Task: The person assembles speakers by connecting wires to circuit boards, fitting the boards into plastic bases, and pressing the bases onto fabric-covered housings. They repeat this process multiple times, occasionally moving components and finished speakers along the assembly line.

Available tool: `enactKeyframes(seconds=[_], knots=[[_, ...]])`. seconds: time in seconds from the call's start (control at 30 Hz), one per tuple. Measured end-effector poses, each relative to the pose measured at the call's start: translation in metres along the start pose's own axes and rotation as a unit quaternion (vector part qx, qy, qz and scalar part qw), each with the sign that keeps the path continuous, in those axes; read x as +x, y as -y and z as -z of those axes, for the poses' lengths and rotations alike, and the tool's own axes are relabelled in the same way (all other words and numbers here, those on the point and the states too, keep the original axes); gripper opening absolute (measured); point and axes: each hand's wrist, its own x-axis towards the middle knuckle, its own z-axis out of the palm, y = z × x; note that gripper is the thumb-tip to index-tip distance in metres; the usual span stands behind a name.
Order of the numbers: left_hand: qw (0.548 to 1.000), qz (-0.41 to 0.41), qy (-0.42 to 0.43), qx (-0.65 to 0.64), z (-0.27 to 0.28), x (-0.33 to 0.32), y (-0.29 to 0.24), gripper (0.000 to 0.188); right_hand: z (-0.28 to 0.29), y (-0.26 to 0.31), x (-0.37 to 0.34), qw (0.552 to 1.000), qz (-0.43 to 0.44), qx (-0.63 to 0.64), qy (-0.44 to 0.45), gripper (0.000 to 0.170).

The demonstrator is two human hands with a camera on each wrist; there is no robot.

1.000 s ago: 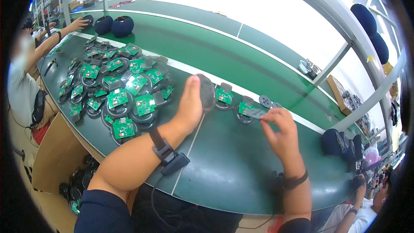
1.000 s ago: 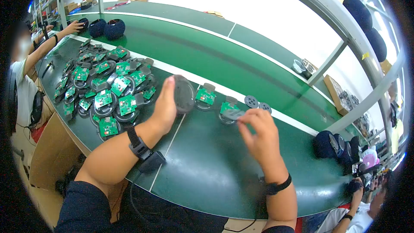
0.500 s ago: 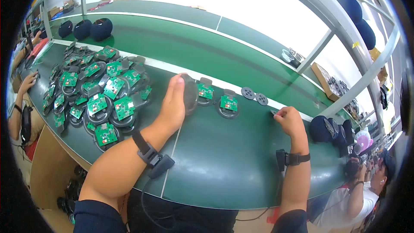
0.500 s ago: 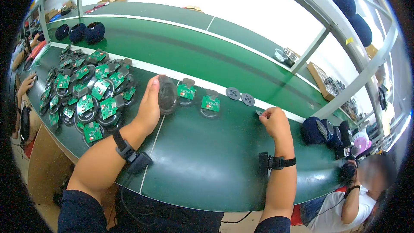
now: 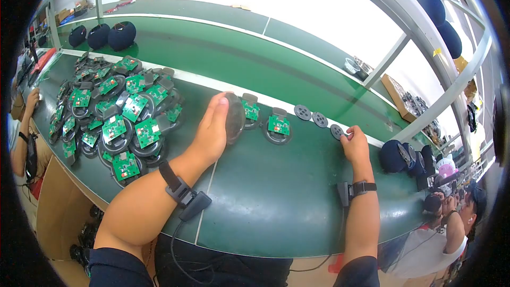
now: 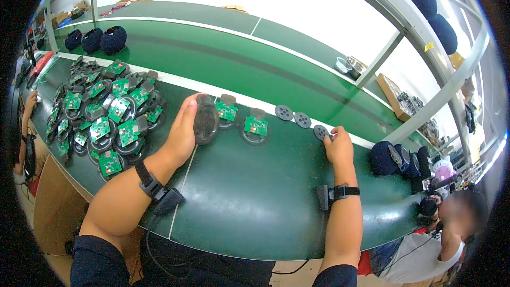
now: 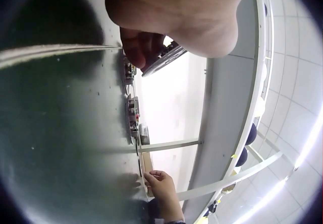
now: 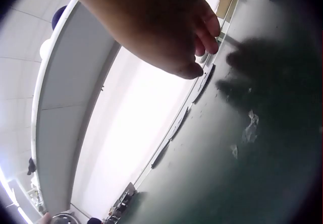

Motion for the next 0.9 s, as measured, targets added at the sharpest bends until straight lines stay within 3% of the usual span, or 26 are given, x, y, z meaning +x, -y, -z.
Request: enactKeyframes(seconds=[0.07, 0.2, 0.6, 0.7, 0.77, 0.9], knots=[[1.0, 0.005, 0.007, 0.001, 0.0, 0.0, 0.0, 0.047, 0.003, 0.01, -0.003, 0.998, -0.04, 0.016, 0.039, 0.042], [1.0, -0.004, 0.017, -0.014, -0.003, -0.003, -0.003, 0.047, -0.002, 0.019, -0.008, 0.999, -0.043, 0.015, 0.004, 0.046], [0.999, 0.001, 0.038, -0.003, -0.009, -0.008, -0.011, 0.048, -0.03, -0.006, 0.01, 0.983, 0.011, 0.179, -0.034, 0.034], [0.999, 0.0, 0.036, 0.002, -0.01, -0.008, -0.011, 0.048, -0.035, -0.009, 0.012, 0.988, 0.0, 0.147, -0.051, 0.039], [0.999, -0.002, 0.036, 0.002, -0.011, -0.009, -0.01, 0.048, -0.041, -0.013, 0.014, 0.986, 0.046, 0.106, -0.12, 0.049], [0.999, 0.008, 0.042, -0.005, -0.012, -0.01, -0.012, 0.048, -0.04, -0.013, 0.014, 0.99, -0.002, 0.133, -0.05, 0.057]])
